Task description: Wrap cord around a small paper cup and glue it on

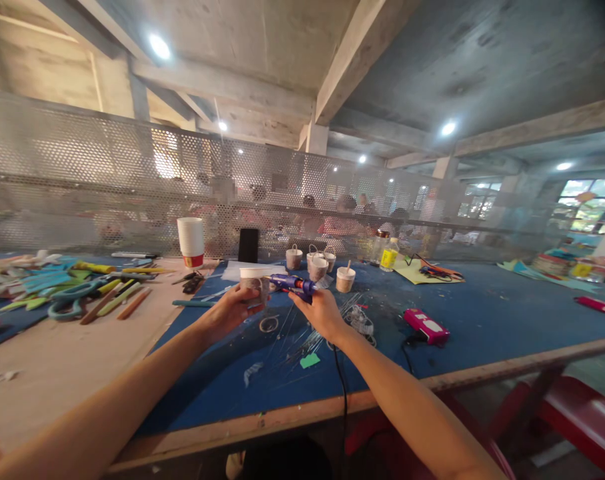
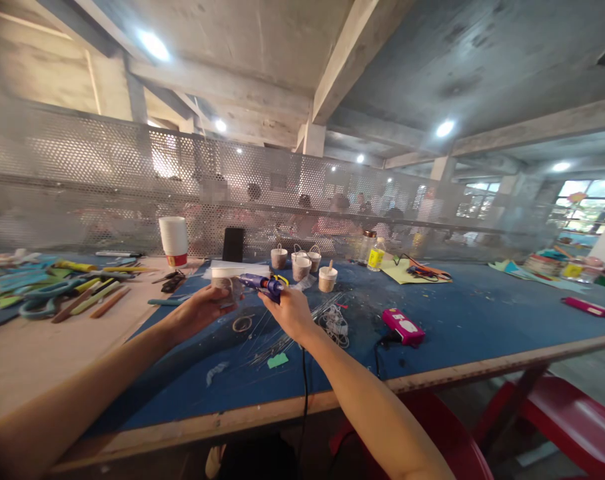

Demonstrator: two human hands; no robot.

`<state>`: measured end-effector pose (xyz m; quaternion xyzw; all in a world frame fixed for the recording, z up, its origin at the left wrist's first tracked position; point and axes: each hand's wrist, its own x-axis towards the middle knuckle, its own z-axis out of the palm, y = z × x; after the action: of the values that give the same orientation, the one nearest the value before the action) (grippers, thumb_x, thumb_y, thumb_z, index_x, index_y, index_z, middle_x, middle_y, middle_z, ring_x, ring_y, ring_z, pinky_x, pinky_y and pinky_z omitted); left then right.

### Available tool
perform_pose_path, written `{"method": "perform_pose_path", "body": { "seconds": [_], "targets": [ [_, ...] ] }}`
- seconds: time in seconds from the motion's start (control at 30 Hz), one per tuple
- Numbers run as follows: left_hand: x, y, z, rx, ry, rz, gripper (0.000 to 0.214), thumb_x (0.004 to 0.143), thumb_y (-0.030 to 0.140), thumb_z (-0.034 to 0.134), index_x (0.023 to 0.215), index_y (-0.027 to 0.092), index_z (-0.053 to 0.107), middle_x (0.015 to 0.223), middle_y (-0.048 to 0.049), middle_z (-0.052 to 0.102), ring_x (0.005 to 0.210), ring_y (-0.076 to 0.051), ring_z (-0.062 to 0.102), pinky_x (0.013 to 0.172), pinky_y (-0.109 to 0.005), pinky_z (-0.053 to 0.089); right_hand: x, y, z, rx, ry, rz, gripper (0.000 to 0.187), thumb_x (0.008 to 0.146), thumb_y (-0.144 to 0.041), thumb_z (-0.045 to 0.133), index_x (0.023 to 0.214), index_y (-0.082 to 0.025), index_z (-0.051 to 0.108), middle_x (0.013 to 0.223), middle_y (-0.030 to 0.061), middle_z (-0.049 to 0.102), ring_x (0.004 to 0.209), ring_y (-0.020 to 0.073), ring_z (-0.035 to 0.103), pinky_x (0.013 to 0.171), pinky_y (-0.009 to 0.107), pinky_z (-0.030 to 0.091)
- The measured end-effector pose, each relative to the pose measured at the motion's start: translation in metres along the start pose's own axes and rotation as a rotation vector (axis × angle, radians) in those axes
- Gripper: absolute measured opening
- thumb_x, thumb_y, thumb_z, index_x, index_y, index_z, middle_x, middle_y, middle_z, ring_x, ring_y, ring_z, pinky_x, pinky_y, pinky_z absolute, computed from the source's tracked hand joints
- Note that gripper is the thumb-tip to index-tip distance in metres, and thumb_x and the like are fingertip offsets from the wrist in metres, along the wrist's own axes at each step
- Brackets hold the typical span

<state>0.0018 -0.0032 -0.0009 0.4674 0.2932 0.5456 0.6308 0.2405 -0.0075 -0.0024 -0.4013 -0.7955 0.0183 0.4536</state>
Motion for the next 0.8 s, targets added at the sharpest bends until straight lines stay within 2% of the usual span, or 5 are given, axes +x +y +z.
{"method": "perform_pose_path", "body": {
  "seconds": [0.43, 0.8],
  "targets": [
    [0.003, -0.003, -0.007, -0.024, -0.031, -0.009, 0.033, 0.075, 0.017, 0.073, 0.108, 0.018, 0.074, 0.102, -0.0077, 0.078, 0.096, -0.022, 0.072, 0.086, -0.033, 0.055, 0.0, -0.002, 0.0, -0.039, 0.014, -0.006, 0.031, 0.096, -0.044, 0.063, 0.109, -0.02, 0.077, 0.085, 0.0074, 0.078, 0.074, 0.0228, 0.072, 0.069, 0.027, 0.049],
    [0.004, -0.003, -0.01, -0.055, -0.067, -0.02, 0.03, 0.08, 0.017, 0.068, 0.108, 0.019, 0.077, 0.105, -0.0092, 0.079, 0.095, -0.024, 0.072, 0.086, -0.033, 0.055, 0.001, -0.001, -0.001, -0.054, 0.008, 0.013, 0.031, 0.096, -0.045, 0.062, 0.107, -0.02, 0.078, 0.087, 0.0089, 0.079, 0.08, 0.0253, 0.074, 0.07, 0.029, 0.048]
  ]
}}
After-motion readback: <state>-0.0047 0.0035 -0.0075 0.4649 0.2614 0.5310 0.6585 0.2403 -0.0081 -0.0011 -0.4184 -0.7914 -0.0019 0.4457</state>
